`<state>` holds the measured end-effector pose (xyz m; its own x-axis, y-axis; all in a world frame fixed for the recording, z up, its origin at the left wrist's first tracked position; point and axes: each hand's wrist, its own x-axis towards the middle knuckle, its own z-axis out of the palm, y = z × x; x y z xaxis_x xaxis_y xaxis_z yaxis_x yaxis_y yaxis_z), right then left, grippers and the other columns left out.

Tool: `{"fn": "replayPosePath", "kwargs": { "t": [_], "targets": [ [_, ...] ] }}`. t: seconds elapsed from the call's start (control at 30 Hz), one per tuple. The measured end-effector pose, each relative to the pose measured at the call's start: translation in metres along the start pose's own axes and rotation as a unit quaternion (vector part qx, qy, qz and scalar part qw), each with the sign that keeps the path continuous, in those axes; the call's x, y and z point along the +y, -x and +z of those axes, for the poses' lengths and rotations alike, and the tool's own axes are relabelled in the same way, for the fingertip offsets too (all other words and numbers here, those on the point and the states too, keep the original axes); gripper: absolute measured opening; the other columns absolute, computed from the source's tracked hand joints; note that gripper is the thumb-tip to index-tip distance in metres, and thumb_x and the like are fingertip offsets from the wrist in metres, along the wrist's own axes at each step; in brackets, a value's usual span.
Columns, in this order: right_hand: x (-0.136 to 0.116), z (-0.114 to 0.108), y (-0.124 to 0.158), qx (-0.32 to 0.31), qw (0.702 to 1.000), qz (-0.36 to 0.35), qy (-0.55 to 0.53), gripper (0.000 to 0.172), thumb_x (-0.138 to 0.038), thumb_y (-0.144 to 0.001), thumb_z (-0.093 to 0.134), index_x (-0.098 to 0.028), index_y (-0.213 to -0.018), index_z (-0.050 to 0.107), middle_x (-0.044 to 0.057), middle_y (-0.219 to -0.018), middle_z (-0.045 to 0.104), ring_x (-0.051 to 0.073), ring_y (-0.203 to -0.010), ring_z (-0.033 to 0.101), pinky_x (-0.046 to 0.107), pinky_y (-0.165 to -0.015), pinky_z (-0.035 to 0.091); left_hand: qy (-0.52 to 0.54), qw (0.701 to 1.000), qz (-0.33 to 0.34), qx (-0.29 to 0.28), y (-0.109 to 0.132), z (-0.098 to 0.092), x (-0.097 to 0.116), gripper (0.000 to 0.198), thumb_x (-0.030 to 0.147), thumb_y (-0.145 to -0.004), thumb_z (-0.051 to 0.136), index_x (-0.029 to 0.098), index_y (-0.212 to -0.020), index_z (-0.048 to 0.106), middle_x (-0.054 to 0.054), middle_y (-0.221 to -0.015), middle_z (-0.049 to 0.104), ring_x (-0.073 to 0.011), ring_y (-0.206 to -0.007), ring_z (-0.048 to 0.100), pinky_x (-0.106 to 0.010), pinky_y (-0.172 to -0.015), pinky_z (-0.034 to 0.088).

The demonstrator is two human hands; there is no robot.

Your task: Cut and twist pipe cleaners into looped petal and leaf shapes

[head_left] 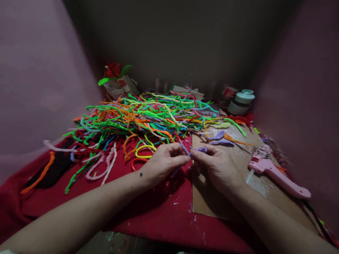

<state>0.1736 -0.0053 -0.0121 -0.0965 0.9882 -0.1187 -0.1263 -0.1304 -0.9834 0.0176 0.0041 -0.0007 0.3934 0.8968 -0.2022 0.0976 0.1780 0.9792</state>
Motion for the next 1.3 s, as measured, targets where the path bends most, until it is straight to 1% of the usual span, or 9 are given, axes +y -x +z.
{"fn": "replayPosePath", "kwargs": {
  "t": [0.23, 0.33, 0.43, 0.5, 0.57, 0.7, 0.87, 1.0, 1.3],
  "targets": [
    [-0.0001, -0.002, 0.0003, -0.039, 0.999, -0.004, 0.023, 0.03, -0.039, -0.076, 0.058, -0.014, -0.06, 0.061, -0.001, -0.049, 0.053, 0.009, -0.044, 0.043, 0.022, -0.044, 0.031, 0.014, 1.0, -0.01, 0.016, 0.0004, 0.0001, -0.0007, 0.016, 0.028, -0.072, 0.061, 0.014, -0.071, 0.056, 0.007, -0.049, 0.045, -0.002, -0.038, 0.033, -0.014, -0.037, 0.025],
    [0.0004, -0.0039, 0.0021, -0.021, 0.992, -0.067, 0.105, 0.033, -0.037, -0.08, 0.054, -0.014, -0.058, 0.061, -0.001, -0.05, 0.053, 0.009, -0.047, 0.044, 0.022, -0.047, 0.032, 0.007, 0.999, -0.014, 0.03, 0.0002, 0.0013, -0.0005, 0.012, 0.023, -0.071, 0.061, 0.014, -0.067, 0.054, 0.007, -0.048, 0.044, -0.0018, -0.038, 0.033, -0.015, -0.038, 0.025],
    [0.0027, -0.0035, 0.0044, 0.032, 0.968, -0.165, 0.189, 0.024, -0.03, -0.08, 0.055, -0.015, -0.065, 0.065, -0.001, -0.057, 0.056, 0.01, -0.054, 0.048, 0.023, -0.054, 0.035, 0.026, 0.999, -0.022, 0.03, -0.0006, 0.0027, -0.0033, 0.013, 0.022, -0.069, 0.062, 0.014, -0.066, 0.053, 0.007, -0.047, 0.043, -0.0021, -0.039, 0.032, -0.015, -0.038, 0.023],
    [0.0035, -0.002, 0.0051, 0.052, 0.958, -0.197, 0.203, 0.019, -0.028, -0.079, 0.056, -0.016, -0.069, 0.067, -0.001, -0.06, 0.058, 0.011, -0.057, 0.05, 0.023, -0.057, 0.037, 0.044, 0.998, -0.029, 0.03, -0.0009, 0.0032, -0.0056, 0.014, 0.023, -0.068, 0.063, 0.014, -0.066, 0.052, 0.007, -0.047, 0.043, -0.0022, -0.039, 0.032, -0.016, -0.039, 0.023],
    [0.0023, -0.0004, 0.0051, 0.034, 0.969, -0.161, 0.183, 0.022, -0.03, -0.079, 0.055, -0.016, -0.067, 0.066, -0.001, -0.058, 0.058, 0.011, -0.054, 0.049, 0.023, -0.054, 0.037, 0.052, 0.998, -0.027, 0.037, -0.0004, 0.0034, -0.0067, 0.015, 0.023, -0.068, 0.063, 0.013, -0.066, 0.052, 0.007, -0.048, 0.044, -0.0024, -0.04, 0.033, -0.015, -0.039, 0.024],
    [-0.004, 0.0021, 0.0054, -0.005, 0.993, -0.035, 0.111, 0.02, -0.031, -0.075, 0.06, -0.014, -0.065, 0.063, -0.002, -0.054, 0.056, 0.01, -0.048, 0.046, 0.022, -0.048, 0.035, 0.039, 0.998, -0.021, 0.037, 0.002, 0.004, -0.004, 0.016, 0.026, -0.069, 0.063, 0.013, -0.066, 0.053, 0.007, -0.048, 0.044, -0.002, -0.039, 0.033, -0.015, -0.038, 0.025],
    [-0.0052, 0.0031, 0.0052, 0.015, 0.996, -0.021, 0.085, 0.02, -0.031, -0.072, 0.063, -0.014, -0.062, 0.062, -0.002, -0.05, 0.054, 0.009, -0.046, 0.044, 0.021, -0.046, 0.033, 0.002, 1.0, 0.0, 0.014, 0.0024, 0.0026, -0.0004, 0.018, 0.029, -0.069, 0.063, 0.013, -0.07, 0.056, 0.007, -0.05, 0.045, -0.0024, -0.038, 0.034, -0.015, -0.036, 0.026],
    [-0.002, 0.0029, 0.0027, -0.018, 0.999, -0.003, 0.035, 0.019, -0.032, -0.071, 0.063, -0.014, -0.065, 0.06, -0.003, -0.049, 0.052, 0.009, -0.044, 0.044, 0.021, -0.045, 0.033, 0.013, 1.0, 0.003, 0.008, 0.0011, 0.0009, 0.0, 0.019, 0.029, -0.068, 0.065, 0.012, -0.07, 0.056, 0.007, -0.051, 0.045, -0.0022, -0.041, 0.034, -0.015, -0.038, 0.027],
    [-0.0057, 0.0052, 0.0023, -0.026, 0.997, 0.031, 0.065, 0.022, -0.031, -0.068, 0.062, -0.015, -0.055, 0.055, -0.002, -0.046, 0.053, 0.007, -0.039, 0.043, 0.021, -0.041, 0.031, -0.015, 0.999, 0.021, 0.031, 0.0016, 0.001, -0.0021, 0.016, 0.027, -0.071, 0.061, 0.014, -0.07, 0.052, 0.007, -0.053, 0.045, -0.0024, -0.04, 0.035, -0.015, -0.037, 0.026]
  ]
}}
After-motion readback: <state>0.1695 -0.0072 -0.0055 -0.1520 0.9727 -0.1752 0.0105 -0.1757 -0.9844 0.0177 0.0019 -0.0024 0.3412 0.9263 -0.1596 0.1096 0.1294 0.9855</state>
